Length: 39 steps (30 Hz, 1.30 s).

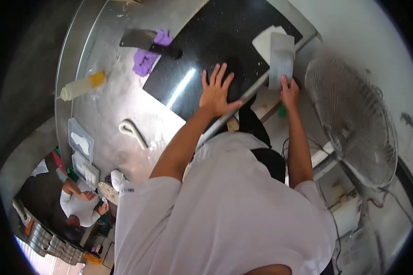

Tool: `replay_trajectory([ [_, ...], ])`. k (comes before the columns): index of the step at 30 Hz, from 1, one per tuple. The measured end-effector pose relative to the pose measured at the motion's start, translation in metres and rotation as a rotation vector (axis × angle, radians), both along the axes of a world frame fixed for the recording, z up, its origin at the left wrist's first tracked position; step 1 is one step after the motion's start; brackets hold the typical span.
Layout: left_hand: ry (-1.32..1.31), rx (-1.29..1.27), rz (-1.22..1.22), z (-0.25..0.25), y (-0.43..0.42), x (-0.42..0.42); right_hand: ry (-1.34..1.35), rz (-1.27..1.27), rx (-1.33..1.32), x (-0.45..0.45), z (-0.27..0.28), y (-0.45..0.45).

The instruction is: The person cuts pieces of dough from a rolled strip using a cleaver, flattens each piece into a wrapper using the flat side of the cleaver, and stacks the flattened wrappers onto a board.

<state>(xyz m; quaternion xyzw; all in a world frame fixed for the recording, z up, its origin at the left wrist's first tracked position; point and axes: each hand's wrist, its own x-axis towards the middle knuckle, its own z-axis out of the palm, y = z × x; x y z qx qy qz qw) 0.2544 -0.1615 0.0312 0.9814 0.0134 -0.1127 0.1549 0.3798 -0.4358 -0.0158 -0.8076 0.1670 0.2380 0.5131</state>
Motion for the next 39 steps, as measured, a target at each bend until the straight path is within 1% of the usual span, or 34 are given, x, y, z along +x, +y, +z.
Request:
replay_trajectory([
  [2, 0.025, -0.087, 0.011, 0.001, 0.001, -0.004, -0.033, -0.028, 0.003, 0.016, 0.025, 0.016],
  [3, -0.076, -0.12, 0.027, -0.005, 0.001, -0.006, -0.056, -0.072, -0.001, 0.017, 0.034, 0.021],
  [4, -0.057, -0.131, 0.033, -0.005, 0.0, -0.008, -0.037, -0.067, -0.013, 0.015, 0.032, 0.021],
  [6, -0.118, -0.201, 0.017, -0.005, 0.003, -0.007, -0.221, -0.116, 0.138, 0.014, 0.028, 0.023],
  [7, -0.117, -0.209, 0.015, -0.007, 0.003, -0.007, -0.22, -0.118, 0.13, 0.017, 0.024, 0.024],
  [9, -0.211, -0.252, 0.016, -0.01, 0.0, -0.01, -0.035, 0.044, -0.116, 0.02, 0.02, 0.022],
  [10, -0.227, -0.253, 0.017, -0.013, -0.001, -0.007, -0.051, 0.046, -0.117, 0.026, 0.026, 0.028],
  [12, -0.34, -0.336, 0.031, -0.017, -0.002, -0.011, -0.145, -0.102, 0.016, 0.019, 0.044, 0.041],
  [13, -0.323, -0.343, 0.026, -0.011, -0.001, -0.01, -0.131, -0.116, 0.002, 0.009, 0.036, 0.04],
  [15, -0.344, -0.358, -0.014, -0.009, 0.0, -0.011, -0.026, 0.002, -0.1, 0.003, 0.013, 0.035],
  [17, -0.429, -0.36, -0.071, -0.01, 0.002, -0.006, -0.059, -0.022, -0.127, -0.015, 0.035, 0.033],
  [19, -0.442, -0.43, -0.069, -0.013, 0.004, 0.0, -0.06, -0.054, -0.162, -0.053, 0.058, 0.029],
  [20, -0.458, -0.489, -0.018, -0.024, 0.007, 0.005, -0.073, -0.073, -0.13, -0.079, 0.069, 0.023],
  [21, -0.52, -0.626, 0.093, -0.03, 0.012, 0.017, -0.101, -0.089, -0.101, -0.098, 0.076, 0.016],
  [22, -0.522, -0.65, 0.07, -0.023, 0.016, 0.033, -0.111, -0.114, -0.118, -0.117, 0.079, 0.008],
  [24, -0.533, -0.875, 0.427, 0.0, 0.021, 0.052, -0.064, -0.11, -0.139, -0.164, 0.076, -0.005],
  [25, -0.529, -0.884, 0.406, -0.002, 0.017, 0.032, -0.069, -0.131, -0.141, -0.182, 0.076, -0.008],
  [27, -0.428, -0.159, -0.085, -0.013, 0.01, -0.018, 0.03, -0.13, -0.188, -0.211, 0.074, -0.011],
  [28, -0.429, -0.158, -0.106, -0.018, 0.012, -0.023, 0.03, -0.15, -0.182, -0.227, 0.068, -0.012],
  [30, -0.525, -0.271, 0.09, -0.028, 0.021, 0.005, -0.105, 0.04, -0.236, -0.24, 0.054, -0.015],
  [31, -0.646, -0.473, 0.287, -0.031, 0.03, 0.023, -0.085, 0.031, -0.23, -0.255, 0.055, -0.011],
  [32, -0.649, -0.465, 0.277, -0.016, 0.039, 0.027, -0.078, 0.15, -0.212, -0.252, 0.055, 0.0],
  [33, -0.683, -0.59, 0.275, 0.003, 0.046, 0.037, -0.085, 0.273, -0.197, -0.237, 0.055, 0.012],
  [34, -0.693, -0.709, 0.277, 0.014, 0.049, 0.029, -0.12, 0.355, -0.137, -0.23, 0.059, 0.028],
  [35, -0.633, -0.509, 0.161, 0.024, 0.043, 0.012, -0.149, 0.44, -0.076, -0.224, 0.062, 0.043],
  [36, -0.598, -0.401, 0.084, 0.006, 0.033, -0.009, -0.153, 0.449, -0.068, -0.213, 0.05, 0.053],
  [38, -0.152, 0.064, -0.154, -0.01, 0.025, -0.059, -0.141, 0.647, -0.014, -0.202, 0.02, 0.071],
  [39, -0.14, 0.074, -0.155, -0.012, 0.027, -0.066, -0.134, 0.646, 0.0, -0.202, 0.023, 0.077],
])
